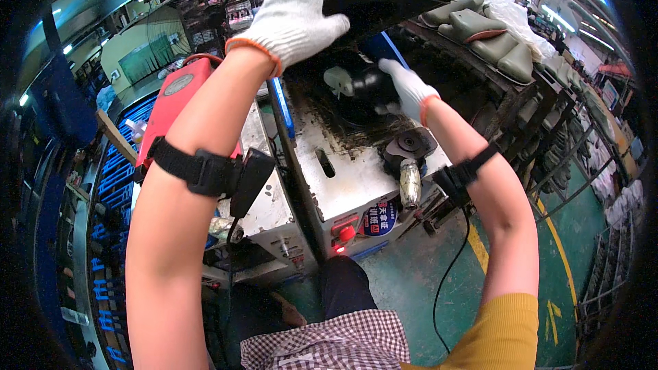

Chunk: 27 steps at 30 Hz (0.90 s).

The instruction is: Attaching and pressing soles onto shoes using a industrial pressing machine.

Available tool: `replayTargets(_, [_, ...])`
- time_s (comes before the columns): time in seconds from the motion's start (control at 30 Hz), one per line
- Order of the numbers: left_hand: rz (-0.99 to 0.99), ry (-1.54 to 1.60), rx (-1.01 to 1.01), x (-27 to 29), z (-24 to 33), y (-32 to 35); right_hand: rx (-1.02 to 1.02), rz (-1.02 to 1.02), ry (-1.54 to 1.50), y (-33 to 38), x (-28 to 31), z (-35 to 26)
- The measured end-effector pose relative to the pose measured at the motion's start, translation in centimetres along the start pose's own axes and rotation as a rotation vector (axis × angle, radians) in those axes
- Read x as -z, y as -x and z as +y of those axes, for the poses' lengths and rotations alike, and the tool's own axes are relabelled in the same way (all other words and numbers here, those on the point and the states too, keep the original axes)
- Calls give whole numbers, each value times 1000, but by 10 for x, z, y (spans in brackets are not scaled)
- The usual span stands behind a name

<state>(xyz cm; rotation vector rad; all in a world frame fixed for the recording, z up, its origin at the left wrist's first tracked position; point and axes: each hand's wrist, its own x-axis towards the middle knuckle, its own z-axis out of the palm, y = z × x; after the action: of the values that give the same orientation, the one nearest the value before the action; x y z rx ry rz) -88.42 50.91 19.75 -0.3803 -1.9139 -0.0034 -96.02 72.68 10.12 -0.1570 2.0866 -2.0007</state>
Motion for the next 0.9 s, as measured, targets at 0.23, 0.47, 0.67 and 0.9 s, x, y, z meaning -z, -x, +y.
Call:
replayTargets(0.23, [-258, 1186, 938, 114, 29, 106, -9, -250, -352, 134, -34, 21])
replayTargets(0.47, [141, 1421, 1373, 235, 93, 213, 83, -561, -489, 228, -145, 65])
replayTargets(0.67, [695, 1210, 1463, 346, 74, 321, 954, -785, 361, 239, -244, 64])
replayTargets(0.9, [950, 536, 1833, 441, -50, 464, 1221, -479, 638, 222, -273, 88])
